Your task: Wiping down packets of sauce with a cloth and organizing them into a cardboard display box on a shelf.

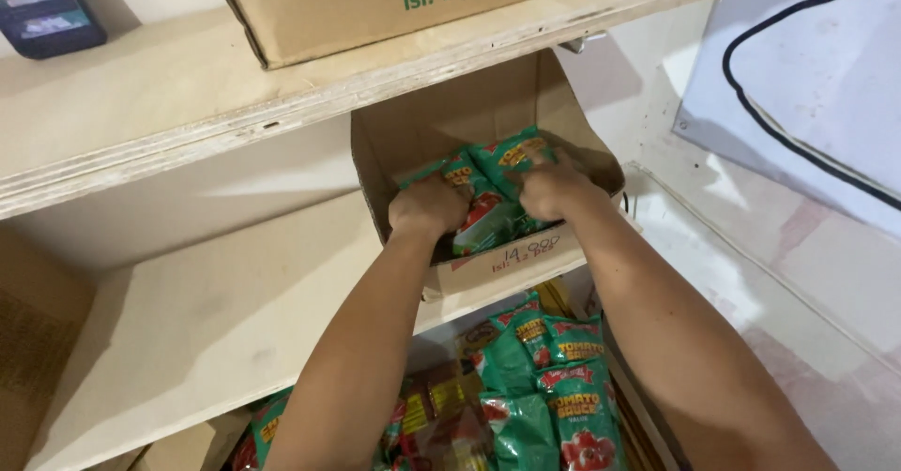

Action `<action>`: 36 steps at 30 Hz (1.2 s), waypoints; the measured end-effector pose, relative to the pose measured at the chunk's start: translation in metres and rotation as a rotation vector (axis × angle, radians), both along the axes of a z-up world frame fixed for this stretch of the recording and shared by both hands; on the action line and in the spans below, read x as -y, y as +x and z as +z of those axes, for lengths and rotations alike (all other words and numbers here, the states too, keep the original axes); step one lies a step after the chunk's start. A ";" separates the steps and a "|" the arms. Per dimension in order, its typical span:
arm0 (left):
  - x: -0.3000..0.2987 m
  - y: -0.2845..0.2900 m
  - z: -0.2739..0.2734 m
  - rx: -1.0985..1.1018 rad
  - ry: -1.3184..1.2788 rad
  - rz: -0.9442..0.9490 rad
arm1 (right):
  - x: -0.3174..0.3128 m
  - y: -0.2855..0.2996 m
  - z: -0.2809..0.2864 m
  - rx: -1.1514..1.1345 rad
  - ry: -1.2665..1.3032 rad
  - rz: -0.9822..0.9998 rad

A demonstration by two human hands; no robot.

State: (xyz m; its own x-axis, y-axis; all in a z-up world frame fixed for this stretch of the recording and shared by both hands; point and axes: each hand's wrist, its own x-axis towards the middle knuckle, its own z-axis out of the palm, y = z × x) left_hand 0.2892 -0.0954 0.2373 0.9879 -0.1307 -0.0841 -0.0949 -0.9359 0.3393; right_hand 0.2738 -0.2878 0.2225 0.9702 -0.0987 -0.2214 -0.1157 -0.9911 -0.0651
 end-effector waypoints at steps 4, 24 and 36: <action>-0.002 0.005 -0.004 -0.001 0.046 -0.058 | 0.003 0.002 -0.007 0.017 0.000 -0.032; -0.012 0.002 0.001 0.212 -0.092 -0.139 | -0.017 -0.046 -0.010 0.519 0.290 0.253; -0.027 -0.168 -0.022 0.770 -0.903 -0.333 | -0.083 -0.181 -0.043 0.977 0.856 0.517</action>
